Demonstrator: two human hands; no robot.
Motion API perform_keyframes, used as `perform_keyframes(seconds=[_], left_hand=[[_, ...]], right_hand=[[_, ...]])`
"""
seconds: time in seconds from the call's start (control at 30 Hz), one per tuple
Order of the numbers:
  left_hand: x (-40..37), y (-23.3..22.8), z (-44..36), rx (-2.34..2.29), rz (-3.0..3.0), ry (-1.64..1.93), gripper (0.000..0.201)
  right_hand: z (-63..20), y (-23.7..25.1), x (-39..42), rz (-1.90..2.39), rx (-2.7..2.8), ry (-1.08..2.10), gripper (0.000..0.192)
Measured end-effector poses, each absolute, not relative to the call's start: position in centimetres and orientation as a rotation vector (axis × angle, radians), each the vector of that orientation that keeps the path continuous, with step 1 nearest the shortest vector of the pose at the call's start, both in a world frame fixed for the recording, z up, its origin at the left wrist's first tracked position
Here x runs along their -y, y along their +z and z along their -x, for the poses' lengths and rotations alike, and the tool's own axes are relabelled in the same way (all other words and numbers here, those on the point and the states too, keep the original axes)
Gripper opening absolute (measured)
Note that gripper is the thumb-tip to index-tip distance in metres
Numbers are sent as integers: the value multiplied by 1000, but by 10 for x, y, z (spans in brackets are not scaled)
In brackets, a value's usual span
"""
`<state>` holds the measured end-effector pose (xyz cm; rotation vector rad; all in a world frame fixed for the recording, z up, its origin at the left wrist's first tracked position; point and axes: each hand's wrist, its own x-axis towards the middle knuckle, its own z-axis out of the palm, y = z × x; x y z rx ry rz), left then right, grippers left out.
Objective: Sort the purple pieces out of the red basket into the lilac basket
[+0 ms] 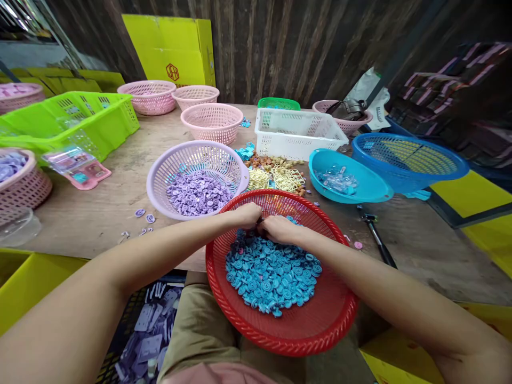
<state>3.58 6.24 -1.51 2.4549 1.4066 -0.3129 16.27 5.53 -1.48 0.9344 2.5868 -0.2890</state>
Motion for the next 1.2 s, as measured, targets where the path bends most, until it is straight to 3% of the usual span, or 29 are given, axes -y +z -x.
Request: perform_keyframes(seconds=[0.27, 0.63, 0.8, 0.97, 1.07, 1.2], left_hand=[[-58, -15, -55, -1563, -2467, -323, 25], [-61, -16, -50, -1367, -2537, -363, 29], [-60, 5, -38, -1438, -2538, -206, 27], [-48, 21, -12, -1400, -2464, 62, 12], [-39, 24, -1, -1371, -2334, 255, 5], [-26, 27, 8, -1336, -1948, 463, 17]], right_hand=[[-166, 2, -43, -1053, -2390, -288, 22], [-170, -22, -39, -1248, -2475, -309, 28], [-172, -25, -39, -1279, -2539, -295, 32], [-172, -25, -41, -1199, -2557, -343, 27], [-170, -24, -39, -1145, -2614, -313, 34], [-169, -24, -38, -1116, -2670, -253, 32]])
